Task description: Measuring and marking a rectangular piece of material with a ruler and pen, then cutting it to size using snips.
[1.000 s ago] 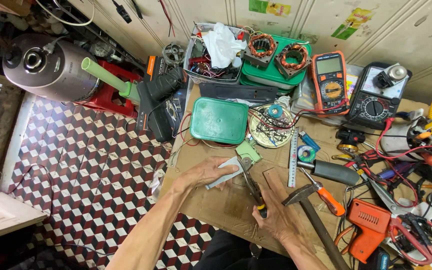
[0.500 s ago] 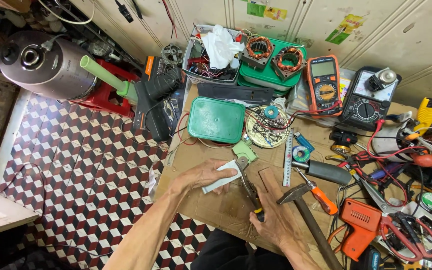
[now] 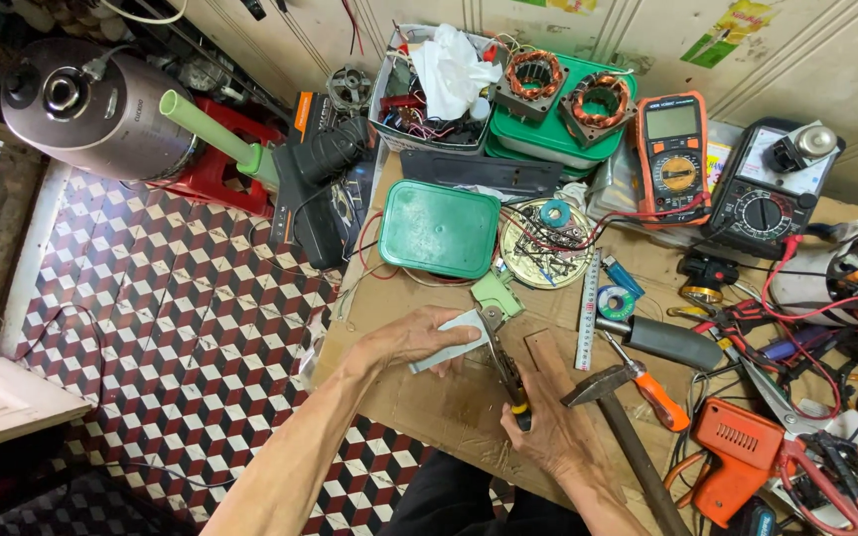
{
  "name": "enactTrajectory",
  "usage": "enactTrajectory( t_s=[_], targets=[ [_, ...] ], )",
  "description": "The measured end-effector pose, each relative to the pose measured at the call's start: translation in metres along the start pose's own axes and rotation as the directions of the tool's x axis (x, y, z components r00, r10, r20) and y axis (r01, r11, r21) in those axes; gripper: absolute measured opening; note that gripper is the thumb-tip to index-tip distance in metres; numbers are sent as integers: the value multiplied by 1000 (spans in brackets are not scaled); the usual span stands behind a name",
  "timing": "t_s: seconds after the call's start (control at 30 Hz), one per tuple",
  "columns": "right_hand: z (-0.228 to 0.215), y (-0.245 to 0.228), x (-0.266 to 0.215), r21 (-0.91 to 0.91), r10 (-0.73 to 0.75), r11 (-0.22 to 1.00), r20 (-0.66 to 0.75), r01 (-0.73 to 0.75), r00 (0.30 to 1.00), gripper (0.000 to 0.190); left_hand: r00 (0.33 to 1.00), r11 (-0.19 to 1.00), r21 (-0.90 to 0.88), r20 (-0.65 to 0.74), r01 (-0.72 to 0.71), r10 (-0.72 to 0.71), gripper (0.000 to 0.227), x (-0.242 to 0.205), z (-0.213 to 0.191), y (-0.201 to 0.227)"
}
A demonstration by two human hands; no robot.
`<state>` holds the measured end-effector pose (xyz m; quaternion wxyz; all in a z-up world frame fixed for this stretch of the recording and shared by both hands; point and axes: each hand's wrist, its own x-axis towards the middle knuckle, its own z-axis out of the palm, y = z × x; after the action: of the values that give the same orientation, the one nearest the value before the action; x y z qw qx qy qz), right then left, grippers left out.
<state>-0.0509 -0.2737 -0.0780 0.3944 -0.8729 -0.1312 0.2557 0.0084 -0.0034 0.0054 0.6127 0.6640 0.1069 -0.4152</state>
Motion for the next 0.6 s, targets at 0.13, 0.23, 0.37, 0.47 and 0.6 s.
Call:
enactTrajectory(
  t_s=[0.13,0.23,0.37,0.47,0.6],
  targets=[
    [4,6,2,-12,79,997,59,-78,995,68,1000,1000,-6,1,-1,1,39,10,0,-3],
    [3,4,3,44,14,999,-10,-13,1000,65,1000,1000,20,-4,-19,19,39,8,0,1],
    [-5,-1,0,5,57,998,51,-57,997,68,1000,998,70,-23,8,-6,39,-2,2,11],
    [-10,-4,-6,-6,18,1000,84,-17,996,74,999,997,62,-35,34,-32,40,-8,9,12],
    [-14,-5,-9,0,62,998,144,-63,988,82,999,998,54,-36,34,-32,40,-11,13,16]
  ],
)
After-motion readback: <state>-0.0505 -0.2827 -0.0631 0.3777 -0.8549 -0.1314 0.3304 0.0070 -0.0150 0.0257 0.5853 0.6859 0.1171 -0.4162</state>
